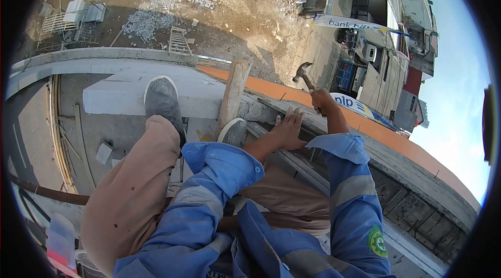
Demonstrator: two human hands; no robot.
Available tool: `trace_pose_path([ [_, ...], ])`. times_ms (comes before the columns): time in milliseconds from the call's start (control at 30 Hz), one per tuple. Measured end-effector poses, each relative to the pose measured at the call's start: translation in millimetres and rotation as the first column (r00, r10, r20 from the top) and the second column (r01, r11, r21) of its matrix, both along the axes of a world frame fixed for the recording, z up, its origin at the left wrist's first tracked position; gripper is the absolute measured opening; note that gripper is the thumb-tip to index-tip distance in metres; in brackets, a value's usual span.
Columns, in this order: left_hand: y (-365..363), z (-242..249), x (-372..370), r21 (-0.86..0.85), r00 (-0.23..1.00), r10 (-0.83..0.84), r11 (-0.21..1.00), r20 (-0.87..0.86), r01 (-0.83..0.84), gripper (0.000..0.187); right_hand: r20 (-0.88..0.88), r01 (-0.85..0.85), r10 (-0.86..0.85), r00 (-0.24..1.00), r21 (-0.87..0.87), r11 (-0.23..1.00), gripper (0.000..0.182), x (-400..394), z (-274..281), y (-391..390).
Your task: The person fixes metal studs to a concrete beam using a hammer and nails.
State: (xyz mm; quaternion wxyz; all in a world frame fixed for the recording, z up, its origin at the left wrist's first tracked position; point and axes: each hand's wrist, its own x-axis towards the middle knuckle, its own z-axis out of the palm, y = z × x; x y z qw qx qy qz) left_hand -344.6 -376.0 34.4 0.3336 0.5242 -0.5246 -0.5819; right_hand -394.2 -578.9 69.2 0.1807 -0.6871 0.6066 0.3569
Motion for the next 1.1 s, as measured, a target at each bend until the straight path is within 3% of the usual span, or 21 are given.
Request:
trace_pose_path([
  [67,-0.2,21.4,2.0,0.025,0.999,0.032,0.999,-0.012,-0.032,0.109,0.047,0.03,-0.027,0.999,-0.045,0.999,0.039,8.0,14.4,-9.2],
  [133,5.2,56.3,8.1,-0.144,0.992,0.084,0.985,-0.09,-0.096,0.096,-0.09,-0.083,0.086,0.992,0.033,0.996,0.036,27.3,31.7,-18.4],
  [200,4.8,70.3,-7.9,-0.194,0.981,0.155,0.965,-0.117,-0.175,0.092,-0.135,-0.057,0.066,0.989,0.068,0.996,0.036,45.7,39.2,-26.2],
  [267,5.6,70.8,-13.7,-0.243,0.964,0.22,0.937,-0.149,-0.251,0.089,-0.034,-0.013,0.017,0.999,0.115,0.993,0.04,45.5,39.2,-34.2],
  [333,9.5,60.6,-10.2,-0.241,0.905,0.267,0.904,-0.331,-0.354,0.075,-0.05,0.139,-0.136,0.989,0.072,0.988,0.04,52.7,30.3,-17.3],
  [367,9.3,49.6,-12.2,-0.25,0.911,0.253,0.906,-0.327,-0.341,0.075,0.059,0.259,-0.261,0.963,0.042,0.965,0.037,54.4,22.7,-5.3],
  [433,10.6,25.1,-23.5,-0.267,0.755,0.264,0.824,-0.6,-0.5,0.065,0.27,0.466,-0.451,0.851,0.008,0.885,0.031,47.0,-7.6,16.0],
  [467,15.7,22.1,-21.7,-0.279,0.763,0.244,0.829,-0.599,-0.485,0.065,0.368,0.549,-0.51,0.777,-0.001,0.836,0.028,39.8,-25.3,23.5],
  [533,24.8,11.5,-9.3,-0.11,0.633,0.551,0.701,-0.544,-0.705,0.05,0.341,0.546,-0.511,0.789,-0.006,0.838,0.025,44.1,-27.0,40.2],
  [567,27.5,3.0,-3.4,-0.124,0.641,0.545,0.702,-0.541,-0.701,0.05,0.295,0.528,-0.504,0.812,-0.003,0.849,0.022,47.6,-26.1,47.4],
  [633,32.8,-14.7,9.3,0.108,0.745,0.587,0.803,-0.317,-0.586,0.028,0.372,0.592,-0.544,0.752,-0.019,0.806,0.02,46.8,-28.0,58.3],
  [733,22.6,-6.9,70.7,0.22,0.485,0.842,0.532,-0.235,-0.818,0.011,0.52,0.727,-0.572,0.635,-0.15,0.67,0.016,55.6,-30.6,96.0],
  [767,15.1,9.3,94.5,0.222,0.398,0.887,0.447,-0.234,-0.866,0.01,0.622,0.816,-0.611,0.489,-0.079,0.572,0.018,67.0,-25.3,116.8],
  [800,2.0,23.9,110.5,0.09,0.445,0.84,0.492,-0.31,-0.866,0.014,0.707,0.884,-0.628,0.324,0.009,0.467,0.022,76.6,-21.1,137.0],
  [833,-11.9,40.1,127.6,-0.053,0.496,0.782,0.517,-0.376,-0.854,0.017,0.728,0.899,-0.623,0.286,0.022,0.438,0.022,83.4,-26.4,150.3],
  [933,-38.7,131.8,148.3,-0.375,0.811,0.445,0.727,-0.381,-0.575,0.035,0.785,0.712,-0.468,-0.406,0.593,0.377,0.019,73.2,-50.8,174.0],
  [967,-44.5,154.3,137.8,-0.434,0.869,0.346,0.762,-0.354,-0.48,0.042,0.789,0.715,-0.442,-0.427,0.594,0.369,0.019,59.2,-51.3,187.4],
  [1000,-47.8,172.7,119.4,-0.457,0.91,0.264,0.799,-0.32,-0.392,0.051,0.96,0.66,-0.202,0.192,0.026,0.751,0.021,15.0,-102.9,196.4],
  [1033,-46.5,189.5,103.9,-0.422,0.959,0.105,0.881,-0.262,-0.211,0.065,0.719,0.199,0.252,0.648,-0.479,0.855,0.024,-5.0,-162.5,193.8],
  [1067,-41.2,199.0,79.3,-0.447,0.975,0.08,0.879,-0.208,-0.167,0.072,0.732,0.196,0.261,0.629,-0.475,0.858,0.024,14.9,-152.1,196.3],
  [1100,-35.4,199.0,56.3,-0.459,0.986,0.056,0.88,-0.155,-0.122,0.079,0.777,0.473,-0.066,0.627,-0.312,0.824,0.025,44.6,-120.6,204.7],
])
